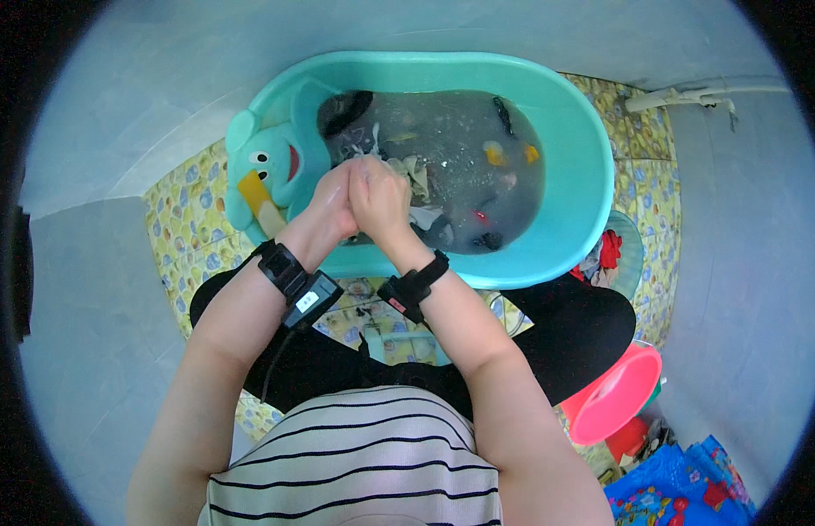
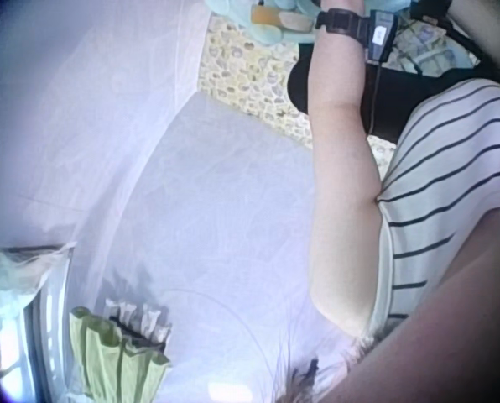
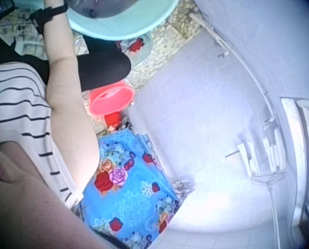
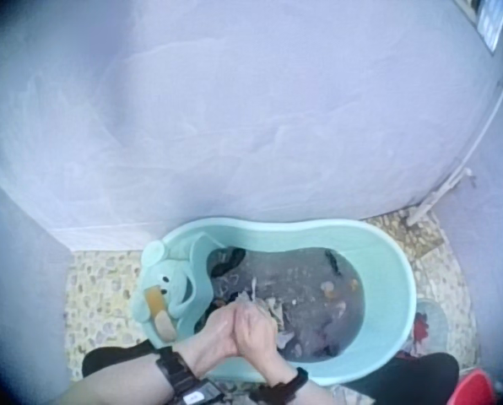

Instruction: The person washes individual pieces of clothing and small laundry items by hand in a tub filled with soapy water, rubbing the items together, using a bar of soap, and rinsing them.

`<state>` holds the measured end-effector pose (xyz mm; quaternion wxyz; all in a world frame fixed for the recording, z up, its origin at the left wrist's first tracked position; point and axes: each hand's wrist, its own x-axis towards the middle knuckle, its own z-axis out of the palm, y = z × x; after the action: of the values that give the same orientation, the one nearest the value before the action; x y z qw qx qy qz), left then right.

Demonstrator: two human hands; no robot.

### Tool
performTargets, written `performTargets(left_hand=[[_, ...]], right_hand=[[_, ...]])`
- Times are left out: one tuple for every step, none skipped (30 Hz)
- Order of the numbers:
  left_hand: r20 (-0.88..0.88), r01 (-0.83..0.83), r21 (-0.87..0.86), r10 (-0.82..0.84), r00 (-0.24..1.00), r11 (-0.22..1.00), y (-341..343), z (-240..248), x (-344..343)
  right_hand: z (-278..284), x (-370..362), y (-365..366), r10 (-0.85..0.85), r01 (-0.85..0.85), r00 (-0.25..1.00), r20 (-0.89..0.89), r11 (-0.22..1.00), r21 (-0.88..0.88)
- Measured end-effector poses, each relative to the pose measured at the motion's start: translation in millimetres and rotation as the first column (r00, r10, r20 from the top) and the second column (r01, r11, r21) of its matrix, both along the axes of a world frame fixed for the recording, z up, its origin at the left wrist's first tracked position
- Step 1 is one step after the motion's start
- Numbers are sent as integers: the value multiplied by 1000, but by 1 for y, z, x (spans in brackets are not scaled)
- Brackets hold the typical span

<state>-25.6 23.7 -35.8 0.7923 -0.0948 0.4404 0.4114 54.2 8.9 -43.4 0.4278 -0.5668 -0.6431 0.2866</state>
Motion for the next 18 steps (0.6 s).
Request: performTargets(left_hand=[[2,1,1,-1,1000,1000,-1,-3,0],[-4,34,35,-34,999,999,0,-6,-2],[-14,67,66,-66,998,996,-2,-11,-5],[-16,66,67,-65,998,996,-2,-24,-13],[247,110,221,-164,955,969,0,-28,-23],[365,109,300,-220,905,948,-1,-34,-24],[466,103,376,-284,838,921,-3,-39,-25],[189,79,156,-108,976,985,-1,-16,-6],[-154,-31,-44,24,988,999,0,0,4],[-156,-25,-43,19,988,999,3,6,0],[-185,-8,-21,4,983,1000,5,9,-11],[-209,16,2,-15,978,1000,7,10,-19],[-193,16,-58,-27,981,998,6,7,-27],[-196,25,-57,-36,980,998,6,8,-26],[-242,68,-75,-84,967,995,3,7,-25],[-286,109,-94,-132,949,990,1,7,-24],[-282,122,-93,-144,949,988,2,5,-22],[-254,152,-82,-168,953,985,0,4,-21]], right_hand=[[0,0,3,-1,1,1000,2,1000,1],[1,0,7,-23,19,998,-51,997,-70],[2,-1,11,-48,33,993,-105,989,-143],[-1,0,17,-47,32,993,-107,989,-143],[-4,3,24,-60,-47,953,-298,939,-340],[-6,7,29,-110,-163,876,-469,849,-503],[-7,14,31,-286,-284,743,-605,684,-672],[-14,28,35,-298,-269,743,-600,688,-674],[-22,40,37,-367,-341,678,-637,611,-715],[-30,52,38,-438,-419,608,-662,531,-737],[-43,64,39,-308,-338,744,-593,593,-731],[-60,80,41,-230,-333,781,-580,633,-699],[-69,93,42,-175,-245,898,-404,564,-788],[-93,111,43,-174,-155,940,-292,544,-825],[-118,132,42,-180,-81,963,-201,518,-852],[-137,147,41,-231,53,970,-70,487,-872],[-162,166,39,-271,149,962,29,432,-889],[-180,169,32,-276,151,961,30,429,-891]])
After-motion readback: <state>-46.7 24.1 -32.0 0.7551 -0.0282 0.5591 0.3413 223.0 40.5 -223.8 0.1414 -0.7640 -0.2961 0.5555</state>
